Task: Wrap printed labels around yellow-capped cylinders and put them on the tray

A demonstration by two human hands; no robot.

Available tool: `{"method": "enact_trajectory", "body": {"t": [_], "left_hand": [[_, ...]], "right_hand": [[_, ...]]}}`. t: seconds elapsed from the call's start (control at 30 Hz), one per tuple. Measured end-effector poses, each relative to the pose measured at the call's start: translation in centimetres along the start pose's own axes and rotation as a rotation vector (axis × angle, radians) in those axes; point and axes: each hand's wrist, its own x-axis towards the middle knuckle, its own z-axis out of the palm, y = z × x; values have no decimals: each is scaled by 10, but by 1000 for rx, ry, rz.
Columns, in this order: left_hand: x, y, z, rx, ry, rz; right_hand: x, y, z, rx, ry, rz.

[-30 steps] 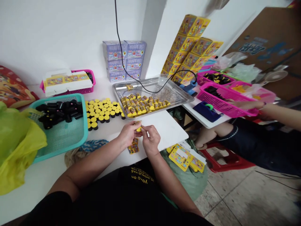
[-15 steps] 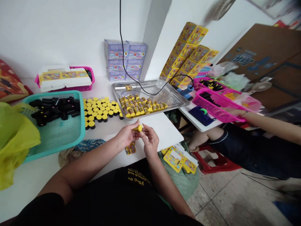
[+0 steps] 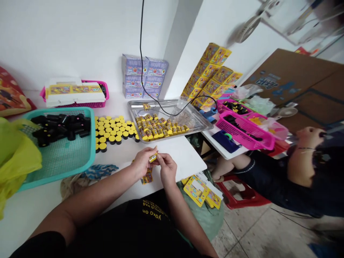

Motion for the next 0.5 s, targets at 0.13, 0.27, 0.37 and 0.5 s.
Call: {"method": "enact_trajectory", "body": {"t": [0.13, 0.27, 0.37, 0.5], "left_hand": [[1, 4, -1, 103, -29, -36], [2, 6, -3, 241, -102, -96], [8, 11, -7, 320, -6, -42], [11, 31, -5, 251, 301, 363]], "right_hand": [[15, -4, -9, 47, -188, 89], [42, -9, -21, -43, -417, 179], [70, -11, -21, -194, -431, 167], [121, -11, 2, -432, -138, -10]]}}
